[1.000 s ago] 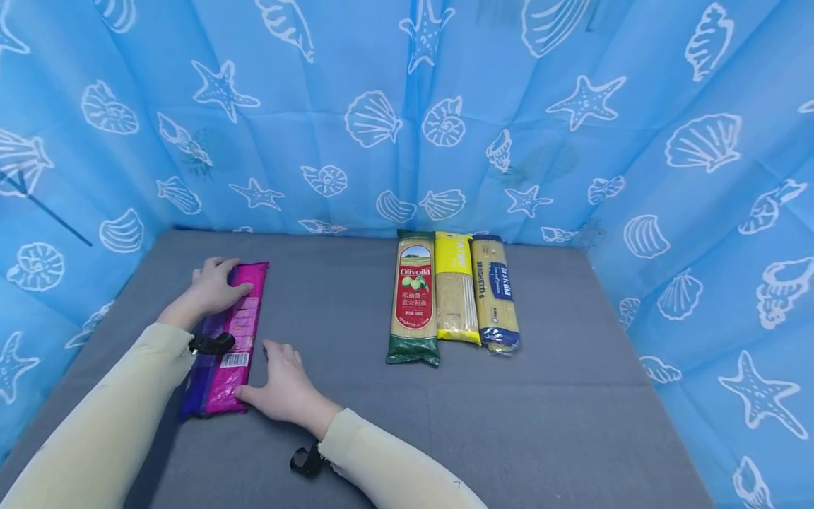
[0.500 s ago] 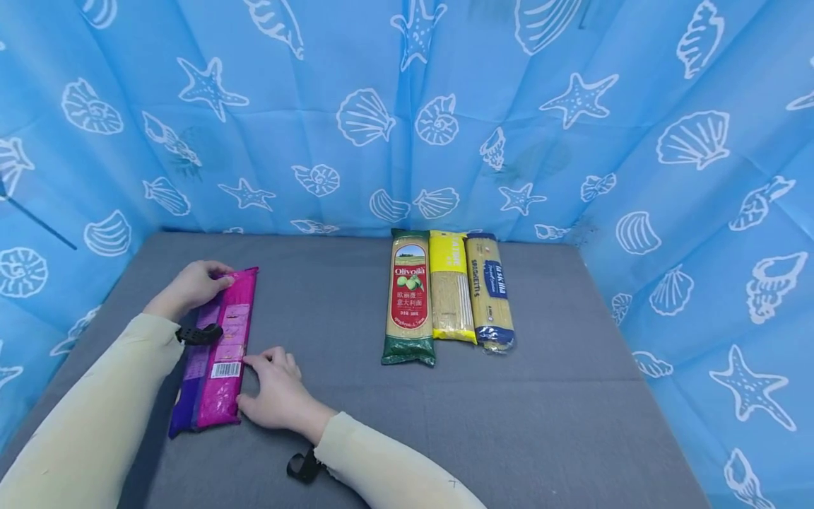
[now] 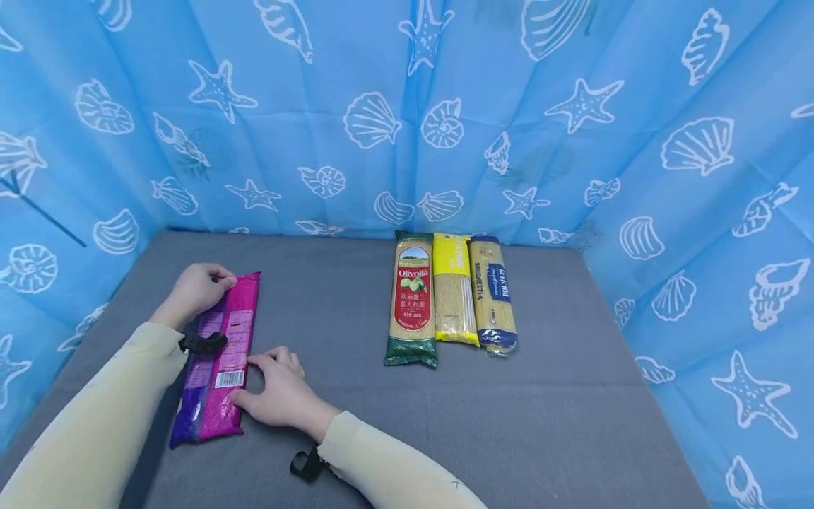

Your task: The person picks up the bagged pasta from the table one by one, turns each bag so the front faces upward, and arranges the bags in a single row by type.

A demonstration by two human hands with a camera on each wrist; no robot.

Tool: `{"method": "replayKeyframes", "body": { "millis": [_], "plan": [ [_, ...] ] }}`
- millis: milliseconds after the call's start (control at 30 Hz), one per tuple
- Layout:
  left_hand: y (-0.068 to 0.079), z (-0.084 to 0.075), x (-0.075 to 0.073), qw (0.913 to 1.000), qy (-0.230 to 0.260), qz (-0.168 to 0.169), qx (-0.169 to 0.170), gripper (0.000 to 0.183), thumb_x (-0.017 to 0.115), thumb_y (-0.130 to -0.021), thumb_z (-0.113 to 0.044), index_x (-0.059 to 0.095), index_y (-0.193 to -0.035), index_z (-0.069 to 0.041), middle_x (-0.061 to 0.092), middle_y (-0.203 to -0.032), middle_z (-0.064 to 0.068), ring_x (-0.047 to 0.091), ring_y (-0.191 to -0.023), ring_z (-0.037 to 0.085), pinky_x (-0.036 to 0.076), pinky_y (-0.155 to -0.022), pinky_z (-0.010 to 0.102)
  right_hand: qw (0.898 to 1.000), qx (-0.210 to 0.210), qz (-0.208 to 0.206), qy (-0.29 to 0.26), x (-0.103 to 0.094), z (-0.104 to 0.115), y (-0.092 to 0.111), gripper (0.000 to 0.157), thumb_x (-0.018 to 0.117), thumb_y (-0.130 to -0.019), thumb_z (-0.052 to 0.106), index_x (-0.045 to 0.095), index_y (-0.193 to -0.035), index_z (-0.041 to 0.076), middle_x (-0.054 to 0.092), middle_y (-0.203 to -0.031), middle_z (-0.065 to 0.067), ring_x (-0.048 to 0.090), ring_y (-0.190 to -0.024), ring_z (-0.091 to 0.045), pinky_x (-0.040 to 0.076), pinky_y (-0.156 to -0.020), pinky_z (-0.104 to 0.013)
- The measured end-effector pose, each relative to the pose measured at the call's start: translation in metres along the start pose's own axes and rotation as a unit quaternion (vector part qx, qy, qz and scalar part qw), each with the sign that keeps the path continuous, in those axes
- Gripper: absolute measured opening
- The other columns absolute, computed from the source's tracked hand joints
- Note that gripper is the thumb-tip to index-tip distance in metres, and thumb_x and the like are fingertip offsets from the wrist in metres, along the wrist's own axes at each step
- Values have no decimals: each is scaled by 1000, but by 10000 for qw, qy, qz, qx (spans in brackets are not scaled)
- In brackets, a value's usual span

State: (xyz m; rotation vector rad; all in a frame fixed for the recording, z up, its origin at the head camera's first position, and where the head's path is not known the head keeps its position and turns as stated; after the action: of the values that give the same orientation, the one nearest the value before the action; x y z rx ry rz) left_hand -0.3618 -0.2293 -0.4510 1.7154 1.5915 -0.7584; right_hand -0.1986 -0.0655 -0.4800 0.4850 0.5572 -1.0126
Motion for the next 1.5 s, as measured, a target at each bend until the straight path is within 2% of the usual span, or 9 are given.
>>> {"method": "replayKeyframes", "body": {
  "millis": [200,433,567,633,867,1100,1267,1400,1500],
  "plan": [
    [8,-12,-6,9988,295,-382,40,25,52,-101,-22,67,-105,-2,62,-99,17,53,-84,29,44,-67,40,9989,70,-250,-398,-7,-3,1,61,66,-88,46,50,-139,17,52,-127,6,43,-115,-11,41,-96,-28],
    [17,-29,-14,9938,782,-788,-69,31,49,-102,-27,65,-111,-1,57,-105,18,52,-87,29,46,-64,38,9919,225,-340,-1202,-9,-12,4,75,69,-87,41,34,-148,16,56,-110,9,52,-102,-8,46,-87,-26],
    [22,-38,-23,9860,1222,-1113,-196,31,50,-101,-25,64,-114,-1,54,-111,18,50,-93,29,47,-68,38,9835,153,-351,-1767,-11,-13,6,80,69,-88,33,22,-152,23,57,-113,6,58,-93,-4,49,-80,-23],
    [23,-43,-27,9824,1384,-1230,-235,31,50,-101,-25,64,-115,-1,54,-113,17,51,-94,28,48,-69,38,9774,131,-402,-2069,-14,-13,8,78,66,-91,29,18,-153,27,55,-119,4,59,-96,-4,50,-81,-23],
    [29,-66,-39,9738,1716,-1493,-31,33,51,-101,-27,63,-120,-3,55,-116,16,52,-96,27,52,-73,41,9591,-136,-654,-2752,-34,-13,11,73,61,-95,14,19,-151,34,50,-120,-1,61,-96,-9,54,-76,-26],
    [33,-78,-42,9662,1779,-1833,349,29,53,-100,-23,65,-116,-2,55,-114,14,52,-98,24,49,-75,38,9595,-320,-788,-2684,-50,-12,16,72,62,-94,12,22,-150,33,48,-116,-4,62,-92,-11,55,-70,-27],
    [38,-90,-43,9624,1639,-2029,756,29,54,-100,-23,66,-116,-2,55,-115,15,53,-100,27,50,-81,42,9627,-312,-886,-2536,-61,-15,20,72,61,-95,12,21,-151,34,47,-121,-3,61,-97,-14,55,-74,-28],
    [46,-102,-42,9623,1332,-2135,1033,32,56,-99,-25,64,-122,-4,53,-123,15,46,-110,30,46,-87,46,9715,-341,-1116,-2062,-74,-16,23,72,60,-95,13,20,-153,30,47,-128,-2,58,-105,-15,53,-81,-30],
    [51,-112,-38,9635,1114,-2127,1186,39,56,-98,-29,59,-129,-5,48,-131,15,39,-115,32,42,-85,48,9778,-410,-1380,-1523,-89,-12,27,72,61,-94,13,22,-153,26,44,-137,-3,54,-112,-16,51,-88,-34]
  ]
}}
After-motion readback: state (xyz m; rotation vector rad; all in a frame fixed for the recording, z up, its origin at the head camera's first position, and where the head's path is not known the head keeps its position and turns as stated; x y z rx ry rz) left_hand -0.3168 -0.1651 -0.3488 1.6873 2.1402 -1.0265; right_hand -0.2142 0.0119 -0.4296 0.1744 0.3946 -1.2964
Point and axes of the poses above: each hand's wrist, its own y-axis away from the middle knuckle, its own x-axis out of the palm, z = x × y, the point moved 10 cm from there along -y, towards the middle knuckle
